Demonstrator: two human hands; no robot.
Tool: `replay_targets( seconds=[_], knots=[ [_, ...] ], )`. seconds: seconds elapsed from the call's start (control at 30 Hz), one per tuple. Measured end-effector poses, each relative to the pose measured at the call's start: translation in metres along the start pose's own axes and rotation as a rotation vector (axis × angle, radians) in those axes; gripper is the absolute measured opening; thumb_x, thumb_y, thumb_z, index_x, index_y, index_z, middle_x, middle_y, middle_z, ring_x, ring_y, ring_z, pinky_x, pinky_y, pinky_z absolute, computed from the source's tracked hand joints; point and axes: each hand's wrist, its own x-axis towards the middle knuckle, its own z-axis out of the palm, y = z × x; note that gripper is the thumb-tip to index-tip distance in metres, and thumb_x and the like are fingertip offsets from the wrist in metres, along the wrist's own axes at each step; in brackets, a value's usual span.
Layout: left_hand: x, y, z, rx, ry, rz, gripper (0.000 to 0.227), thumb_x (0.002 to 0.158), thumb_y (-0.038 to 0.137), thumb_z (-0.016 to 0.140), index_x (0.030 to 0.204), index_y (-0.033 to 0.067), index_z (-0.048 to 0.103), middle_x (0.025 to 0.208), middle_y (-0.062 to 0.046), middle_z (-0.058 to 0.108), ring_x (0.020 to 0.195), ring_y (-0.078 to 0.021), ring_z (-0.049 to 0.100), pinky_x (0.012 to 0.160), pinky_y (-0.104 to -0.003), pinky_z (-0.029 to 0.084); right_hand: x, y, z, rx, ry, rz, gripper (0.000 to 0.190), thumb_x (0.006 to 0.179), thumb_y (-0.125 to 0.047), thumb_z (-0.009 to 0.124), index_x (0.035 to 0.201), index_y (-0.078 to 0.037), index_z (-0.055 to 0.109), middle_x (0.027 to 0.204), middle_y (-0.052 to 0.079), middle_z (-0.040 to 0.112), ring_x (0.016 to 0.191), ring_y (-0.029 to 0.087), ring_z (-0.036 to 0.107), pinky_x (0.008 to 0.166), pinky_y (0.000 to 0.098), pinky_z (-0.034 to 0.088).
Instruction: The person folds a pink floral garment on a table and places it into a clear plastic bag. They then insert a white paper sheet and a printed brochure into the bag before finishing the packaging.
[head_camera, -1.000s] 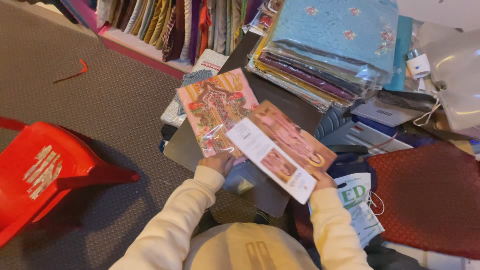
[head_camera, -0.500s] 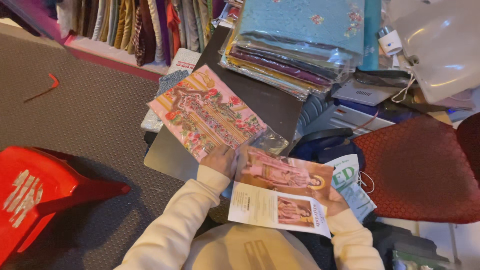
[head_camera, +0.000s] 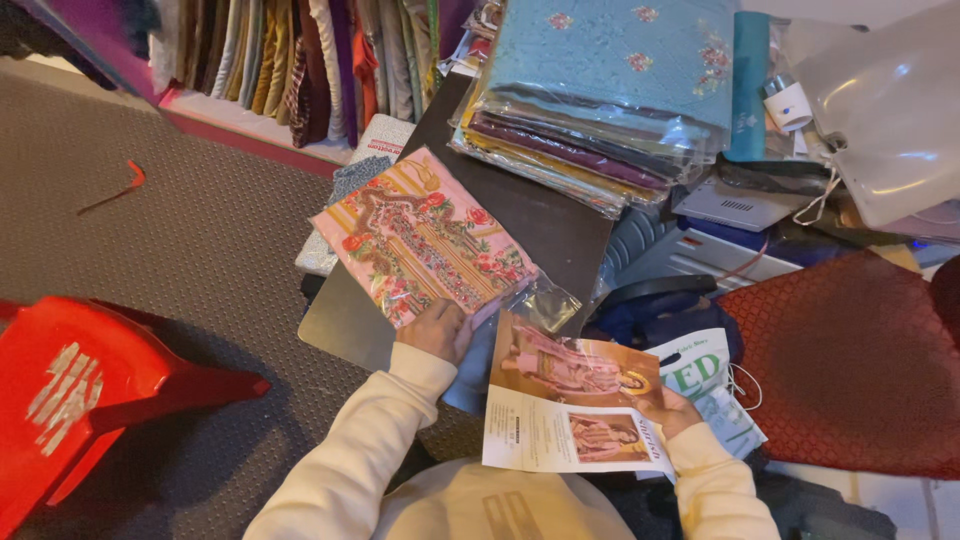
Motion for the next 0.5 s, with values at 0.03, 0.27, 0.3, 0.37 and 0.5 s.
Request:
replay_targets(
  seconds=[0.03, 0.27, 0.3, 0.37, 0.5],
  knots=[
    [0.001, 0.002, -0.003, 0.017, -0.021, -0.021, 0.025, 0.096, 0.039, 0.064, 0.081, 0.0185, 0.060, 0.087, -0.001, 0.060, 0.060, -0.0302, 0.063, 0.039, -0.047, 0.045, 0.001, -0.001, 0.006, 0.050, 0.037, 0.009, 0.055, 0.081, 0.007, 0.067, 0.135, 0.005, 0.062, 0.124, 0.026, 0.069, 0.106, 0.040, 0.067, 0.099, 0.0518, 0.051],
    [0.003, 0.008, -0.015, 0.064, -0.007, -0.001, 0.030, 0.095, 0.044, 0.066, 0.077, 0.0200, 0.063, 0.085, 0.003, 0.063, 0.054, -0.0274, 0.063, 0.036, -0.045, 0.043, 0.009, -0.009, 0.030, 0.132, 0.074, 0.021, 0.054, 0.079, 0.012, 0.067, 0.133, 0.006, 0.064, 0.121, 0.025, 0.069, 0.102, 0.042, 0.067, 0.095, 0.0546, 0.053],
    [0.003, 0.005, -0.011, 0.064, -0.008, 0.000, 0.030, 0.095, 0.044, 0.066, 0.077, 0.0200, 0.063, 0.085, 0.003, 0.063, 0.054, -0.0274, 0.063, 0.036, -0.045, 0.043, 0.004, -0.012, 0.026, 0.133, 0.074, 0.021, 0.054, 0.079, 0.012, 0.067, 0.133, 0.006, 0.064, 0.121, 0.025, 0.069, 0.102, 0.042, 0.067, 0.095, 0.0546, 0.053],
    [0.000, 0.000, -0.005, 0.027, -0.042, -0.034, 0.027, 0.095, 0.045, 0.062, 0.083, 0.0214, 0.065, 0.091, 0.000, 0.065, 0.062, -0.0317, 0.066, 0.040, -0.049, 0.045, -0.006, -0.016, 0.018, -0.007, 0.050, 0.142, 0.039, 0.081, 0.008, 0.069, 0.119, 0.005, 0.071, 0.104, 0.031, 0.075, 0.080, 0.046, 0.071, 0.075, 0.0579, 0.057],
    [0.002, -0.003, 0.001, -0.008, -0.067, -0.057, 0.024, 0.095, 0.041, 0.065, 0.085, 0.0198, 0.063, 0.093, 0.000, 0.065, 0.061, -0.0315, 0.066, 0.039, -0.048, 0.045, -0.010, -0.019, 0.006, 0.054, 0.016, 0.195, 0.050, 0.079, 0.011, 0.065, 0.129, 0.005, 0.065, 0.113, 0.033, 0.071, 0.090, 0.051, 0.069, 0.081, 0.0634, 0.055]
  ],
)
